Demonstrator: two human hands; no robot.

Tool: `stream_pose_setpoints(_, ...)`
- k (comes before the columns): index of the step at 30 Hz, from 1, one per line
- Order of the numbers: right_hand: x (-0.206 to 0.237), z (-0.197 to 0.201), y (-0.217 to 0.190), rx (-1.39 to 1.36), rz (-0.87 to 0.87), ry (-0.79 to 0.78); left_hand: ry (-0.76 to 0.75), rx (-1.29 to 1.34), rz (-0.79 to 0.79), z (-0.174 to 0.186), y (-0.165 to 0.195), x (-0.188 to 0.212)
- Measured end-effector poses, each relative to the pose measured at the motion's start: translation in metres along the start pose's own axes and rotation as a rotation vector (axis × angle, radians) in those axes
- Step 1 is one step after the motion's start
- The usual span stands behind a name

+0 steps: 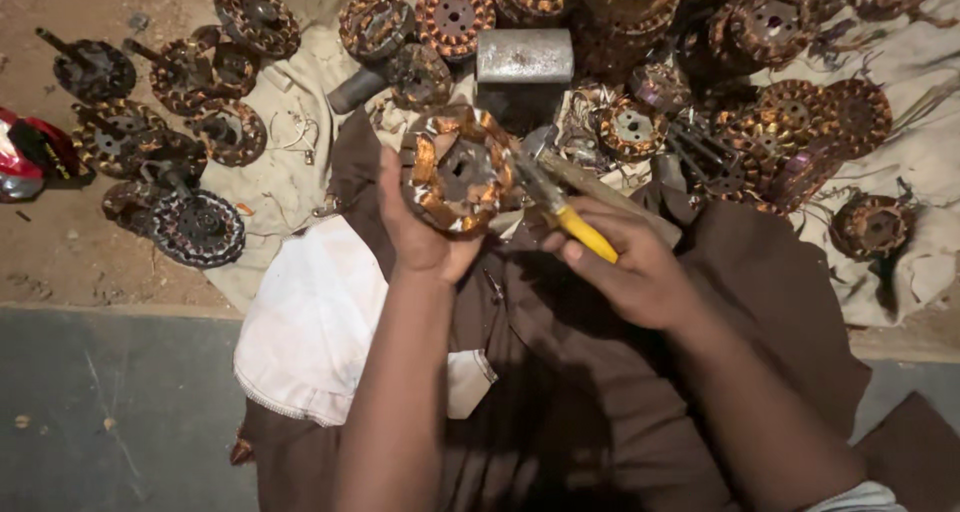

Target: The person sits on the ground and uses yellow-handled pliers to pull copper windings out of electric motor stators, working one stator at a time. They grip each stator with one hand, extract copper wire pieces with the pliers, and set the stripped stator aside among a pile of similar stators.

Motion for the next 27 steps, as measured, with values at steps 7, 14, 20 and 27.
stream_pose_setpoints(7,-0.006,-0.019,0.017,-0.229,-0.134,-0.072,-0.030,0.090,0.142,-0.008,-0.022,0.000)
stream_pose_setpoints(14,-0.005,-0.019,0.017,-0.333,-0.216,-0.077,-0.190,0.033,0.139,-0.031,-0.020,0.004)
stream_pose_setpoints(20,-0.008,-0.015,0.004,-0.145,-0.069,-0.106,-0.080,0.033,0.076,-0.014,-0.018,0.002)
stream_pose_setpoints(27,-0.005,-0.006,0.014,-0.252,-0.152,-0.136,0.011,0.131,0.132,-0.006,-0.026,0.002)
Point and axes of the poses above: each hand's wrist, its own x-axis away from the middle knuckle, its own z-axis out of the back of the hand, y = z × x, the point moved 10 cm from there along -x, towards the middle knuckle, and after that the axes turned 2 degrees about -y, right-handed, at the moved point
